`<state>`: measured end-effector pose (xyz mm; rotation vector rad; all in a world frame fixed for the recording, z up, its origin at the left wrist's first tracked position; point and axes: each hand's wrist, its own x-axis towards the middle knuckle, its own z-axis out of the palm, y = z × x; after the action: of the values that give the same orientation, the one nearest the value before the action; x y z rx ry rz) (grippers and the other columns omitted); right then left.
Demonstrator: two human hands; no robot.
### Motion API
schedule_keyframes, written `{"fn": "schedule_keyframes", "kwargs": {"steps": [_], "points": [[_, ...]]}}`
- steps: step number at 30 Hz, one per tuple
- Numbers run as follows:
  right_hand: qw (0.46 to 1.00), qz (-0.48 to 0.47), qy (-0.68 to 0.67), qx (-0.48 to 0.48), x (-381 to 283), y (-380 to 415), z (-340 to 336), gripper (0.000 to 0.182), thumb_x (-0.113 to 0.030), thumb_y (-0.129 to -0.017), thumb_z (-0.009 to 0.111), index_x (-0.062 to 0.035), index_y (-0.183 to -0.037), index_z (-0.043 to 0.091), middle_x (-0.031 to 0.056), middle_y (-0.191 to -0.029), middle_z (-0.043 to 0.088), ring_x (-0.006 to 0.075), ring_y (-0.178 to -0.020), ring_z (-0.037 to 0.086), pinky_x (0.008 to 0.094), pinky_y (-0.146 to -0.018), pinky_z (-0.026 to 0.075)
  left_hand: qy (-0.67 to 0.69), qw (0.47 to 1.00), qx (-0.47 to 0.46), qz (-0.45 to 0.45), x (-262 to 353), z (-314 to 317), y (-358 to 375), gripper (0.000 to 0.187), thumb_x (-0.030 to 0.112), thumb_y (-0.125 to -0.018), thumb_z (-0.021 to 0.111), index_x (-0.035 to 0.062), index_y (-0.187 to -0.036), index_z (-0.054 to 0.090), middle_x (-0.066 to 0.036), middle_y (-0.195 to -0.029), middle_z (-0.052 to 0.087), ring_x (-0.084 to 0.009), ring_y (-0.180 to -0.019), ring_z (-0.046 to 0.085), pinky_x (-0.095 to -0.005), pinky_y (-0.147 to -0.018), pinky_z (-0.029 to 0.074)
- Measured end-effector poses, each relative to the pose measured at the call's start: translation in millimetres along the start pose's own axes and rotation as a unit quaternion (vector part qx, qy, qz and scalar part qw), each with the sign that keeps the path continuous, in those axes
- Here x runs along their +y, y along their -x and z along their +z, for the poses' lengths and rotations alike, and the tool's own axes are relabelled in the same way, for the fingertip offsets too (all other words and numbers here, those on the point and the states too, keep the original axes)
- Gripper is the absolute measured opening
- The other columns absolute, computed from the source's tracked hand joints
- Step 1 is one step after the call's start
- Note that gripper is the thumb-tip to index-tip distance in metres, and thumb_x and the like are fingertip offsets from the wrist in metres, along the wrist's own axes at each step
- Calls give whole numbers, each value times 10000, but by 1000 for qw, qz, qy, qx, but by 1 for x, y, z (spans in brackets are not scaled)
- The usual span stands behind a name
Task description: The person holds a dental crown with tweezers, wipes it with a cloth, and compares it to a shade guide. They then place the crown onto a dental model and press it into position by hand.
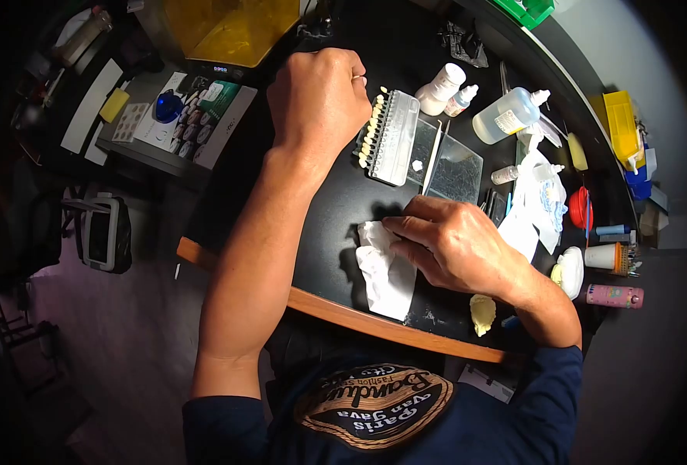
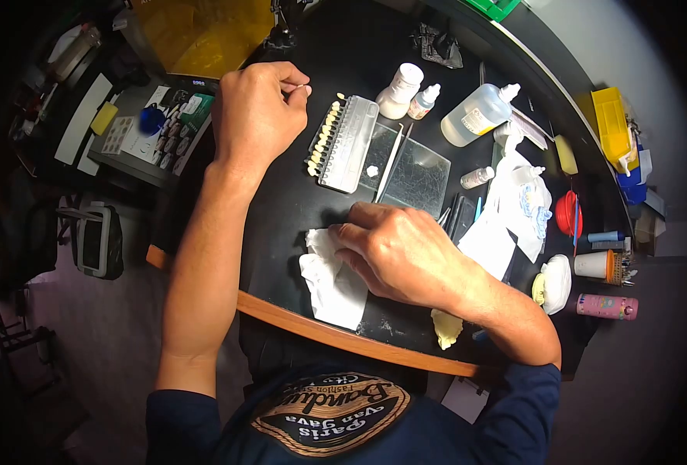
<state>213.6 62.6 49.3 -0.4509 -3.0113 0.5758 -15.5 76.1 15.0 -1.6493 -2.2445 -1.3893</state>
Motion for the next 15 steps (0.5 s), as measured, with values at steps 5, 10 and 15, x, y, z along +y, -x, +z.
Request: {"fn": "schedule_keyframes", "kwargs": {"steps": [5,10,15], "points": [[1000,5,25,15,7,0,-6,172,-115,-857,748,6,-975,714,127,-872,647,344,-779,692,436,-646,566,28,995,-90,-33,-3,-3,-1,78,43,-795,774,26,-870,787,-138,-818,771,-267,-750,764,-340,-702,591],[995,44,62,71,19,-7,-2,200,-91,-846,763,-17,-1029,736,124,-940,665,332,-781,699,416,-665,576,25,967,-247,-61,-3,-11,2,85,31,-773,776,-12,-845,776,-154,-752,756,-221,-707,752,-321,-701,589],[986,42,88,134,38,-19,13,182,-104,-832,786,-37,-999,763,115,-1052,690,294,-919,702,390,-731,598,31,939,-332,-86,-3,-13,2,68,-19,-771,787,-48,-817,746,-144,-721,746,-171,-653,739,-304,-647,579]]}}
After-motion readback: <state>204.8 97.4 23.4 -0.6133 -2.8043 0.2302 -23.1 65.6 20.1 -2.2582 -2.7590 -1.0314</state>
